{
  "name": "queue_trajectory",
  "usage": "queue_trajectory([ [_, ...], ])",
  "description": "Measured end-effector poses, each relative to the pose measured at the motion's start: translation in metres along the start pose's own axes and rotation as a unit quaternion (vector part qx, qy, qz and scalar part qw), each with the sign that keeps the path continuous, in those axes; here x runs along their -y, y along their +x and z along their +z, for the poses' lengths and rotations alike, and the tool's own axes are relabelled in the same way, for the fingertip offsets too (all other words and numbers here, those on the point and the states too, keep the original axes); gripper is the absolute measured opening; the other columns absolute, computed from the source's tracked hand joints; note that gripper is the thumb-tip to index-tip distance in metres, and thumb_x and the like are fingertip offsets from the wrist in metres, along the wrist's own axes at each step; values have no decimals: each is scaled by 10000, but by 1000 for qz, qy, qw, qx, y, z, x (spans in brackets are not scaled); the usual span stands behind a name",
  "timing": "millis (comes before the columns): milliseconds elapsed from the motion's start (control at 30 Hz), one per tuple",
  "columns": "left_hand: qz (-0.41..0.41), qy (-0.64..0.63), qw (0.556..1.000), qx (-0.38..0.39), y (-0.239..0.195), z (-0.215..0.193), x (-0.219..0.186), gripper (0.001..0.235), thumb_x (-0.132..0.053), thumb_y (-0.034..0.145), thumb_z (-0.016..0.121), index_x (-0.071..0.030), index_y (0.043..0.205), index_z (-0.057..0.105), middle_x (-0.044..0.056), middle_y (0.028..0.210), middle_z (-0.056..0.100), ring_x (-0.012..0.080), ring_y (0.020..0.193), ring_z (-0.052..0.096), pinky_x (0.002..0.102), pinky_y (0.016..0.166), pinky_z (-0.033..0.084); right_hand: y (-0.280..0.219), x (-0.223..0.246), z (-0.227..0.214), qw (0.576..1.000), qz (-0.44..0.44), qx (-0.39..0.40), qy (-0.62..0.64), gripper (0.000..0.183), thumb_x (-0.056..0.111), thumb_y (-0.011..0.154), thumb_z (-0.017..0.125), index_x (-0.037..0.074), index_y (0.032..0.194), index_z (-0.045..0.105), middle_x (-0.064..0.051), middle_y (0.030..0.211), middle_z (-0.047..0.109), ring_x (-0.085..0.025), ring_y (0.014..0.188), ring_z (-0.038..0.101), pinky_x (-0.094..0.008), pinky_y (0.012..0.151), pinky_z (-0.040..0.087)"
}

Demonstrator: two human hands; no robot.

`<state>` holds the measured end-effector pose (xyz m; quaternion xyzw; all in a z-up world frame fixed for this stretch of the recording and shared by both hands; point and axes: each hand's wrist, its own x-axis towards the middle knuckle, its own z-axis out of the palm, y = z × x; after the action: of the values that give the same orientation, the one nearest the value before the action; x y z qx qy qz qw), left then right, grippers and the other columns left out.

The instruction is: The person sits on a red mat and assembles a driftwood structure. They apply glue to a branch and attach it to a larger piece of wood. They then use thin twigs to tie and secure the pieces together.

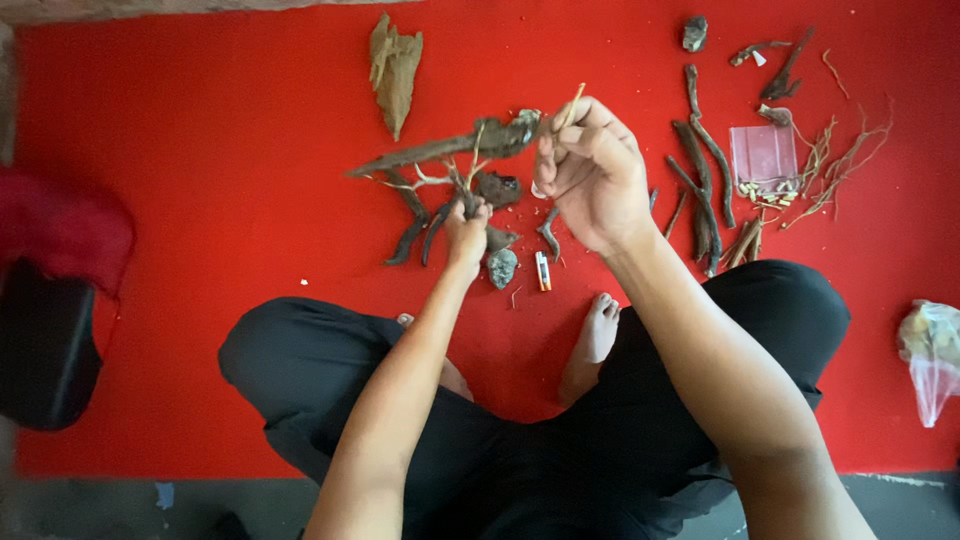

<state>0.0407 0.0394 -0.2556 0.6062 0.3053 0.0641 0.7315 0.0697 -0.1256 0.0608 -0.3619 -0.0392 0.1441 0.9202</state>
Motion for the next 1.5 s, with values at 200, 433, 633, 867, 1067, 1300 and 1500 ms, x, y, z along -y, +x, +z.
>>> queue_trajectory([
  [200,-54,-17,998,21,44,-23,112,182,-102,1051,621,-16,1198,683,140,988,768,159,871,763,262,840,622,-3,19,-1,999,5,-31,-9,123,58,907,591,27,1021,625,-129,797,624,-191,617,647,-305,556,514],
  [433,-38,32,999,-4,46,-2,118,166,-110,1033,648,-44,1170,715,96,965,757,118,833,746,252,804,616,-5,26,-10,1000,10,-21,-14,130,46,919,597,18,1040,635,-138,820,611,-196,617,628,-299,564,498],
  [633,6,103,995,-14,47,3,107,161,-101,1002,667,-89,1148,733,99,933,780,149,836,760,288,773,605,-2,21,-15,1000,16,-14,-14,146,34,927,599,-3,1062,640,-164,835,612,-215,626,628,-307,563,483],
  [867,64,236,969,-40,37,13,83,197,-178,989,690,-134,1178,730,219,1076,767,430,1083,730,497,926,574,3,18,-17,999,26,-18,-20,145,33,932,613,-10,1066,647,-172,841,613,-217,621,623,-314,568,476],
  [1067,104,247,959,-90,26,23,58,272,-107,1003,649,-46,1264,694,243,1140,720,453,1129,704,510,995,566,3,17,-20,999,32,-22,-17,151,26,933,599,-17,1071,643,-175,833,607,-225,627,627,-310,570,474],
  [1300,178,210,955,-106,29,31,57,233,-22,971,675,-3,1199,716,203,1028,723,417,1012,749,479,906,600,2,17,-19,999,27,-25,-22,141,13,930,602,-21,1062,639,-182,824,603,-230,618,629,-310,560,482],
  [1500,210,228,944,-115,36,32,66,248,-33,958,680,53,1191,694,256,1014,702,488,1011,716,538,904,582,1,19,-16,999,27,-34,-23,139,9,923,606,-19,1052,647,-185,816,610,-234,616,632,-314,559,494],
])
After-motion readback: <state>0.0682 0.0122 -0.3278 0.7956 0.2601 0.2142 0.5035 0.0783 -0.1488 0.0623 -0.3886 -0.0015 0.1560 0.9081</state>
